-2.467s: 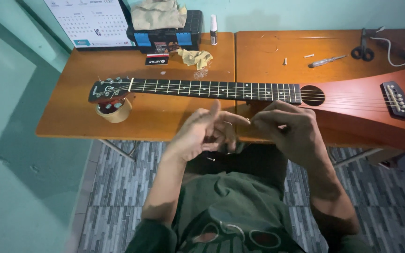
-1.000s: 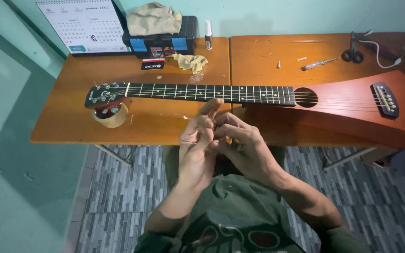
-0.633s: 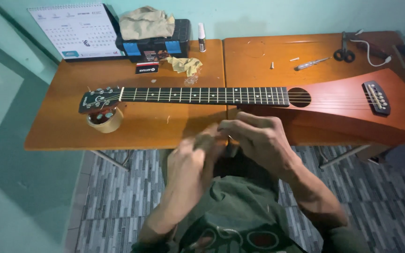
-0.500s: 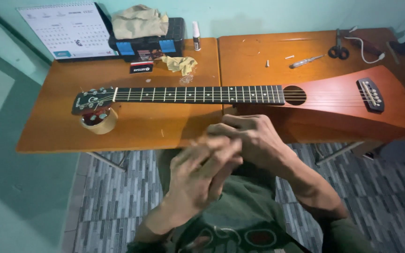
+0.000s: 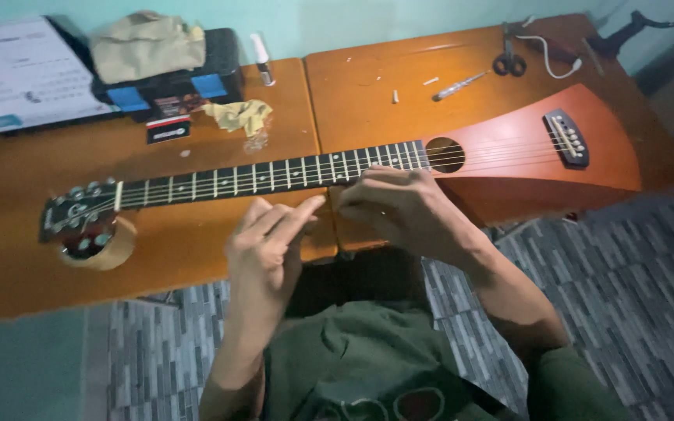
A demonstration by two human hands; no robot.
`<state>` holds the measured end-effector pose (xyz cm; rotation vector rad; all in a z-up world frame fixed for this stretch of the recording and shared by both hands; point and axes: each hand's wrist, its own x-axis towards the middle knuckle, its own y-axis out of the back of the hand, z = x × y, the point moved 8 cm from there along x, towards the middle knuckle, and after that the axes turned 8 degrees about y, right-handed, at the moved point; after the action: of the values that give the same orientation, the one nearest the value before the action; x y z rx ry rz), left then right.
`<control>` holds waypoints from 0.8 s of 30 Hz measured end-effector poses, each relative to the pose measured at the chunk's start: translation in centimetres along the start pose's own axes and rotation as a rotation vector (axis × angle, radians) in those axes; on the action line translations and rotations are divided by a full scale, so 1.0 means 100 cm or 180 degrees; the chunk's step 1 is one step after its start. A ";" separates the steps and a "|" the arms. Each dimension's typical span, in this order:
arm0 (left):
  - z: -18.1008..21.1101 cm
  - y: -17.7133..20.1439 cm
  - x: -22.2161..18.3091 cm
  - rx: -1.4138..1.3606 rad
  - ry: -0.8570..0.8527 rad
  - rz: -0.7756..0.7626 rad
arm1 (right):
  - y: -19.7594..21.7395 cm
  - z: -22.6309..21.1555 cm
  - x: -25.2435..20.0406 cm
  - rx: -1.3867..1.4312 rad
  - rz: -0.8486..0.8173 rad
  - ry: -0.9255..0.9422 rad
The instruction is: The person is restringing a travel guitar, which involves removing the old strings and threading and winding new ones onto the tuning pegs.
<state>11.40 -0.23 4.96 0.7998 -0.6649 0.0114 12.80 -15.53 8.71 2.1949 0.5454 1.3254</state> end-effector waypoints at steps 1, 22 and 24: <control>-0.005 -0.007 0.003 -0.0029 -0.0009 -0.0032 | 0.001 0.006 -0.003 -0.0015 0.0006 -0.0041; 0.000 -0.030 0.048 -0.0708 0.0502 -0.0127 | -0.080 0.171 -0.057 -0.2065 -0.1574 -0.0554; -0.001 -0.037 0.049 -0.0723 0.0541 -0.0217 | -0.092 0.173 -0.052 -0.2040 -0.1452 -0.0467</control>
<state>16.25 -3.92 5.23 0.5945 -0.4680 -0.0569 25.27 -15.11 -7.27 1.5116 0.4475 0.9176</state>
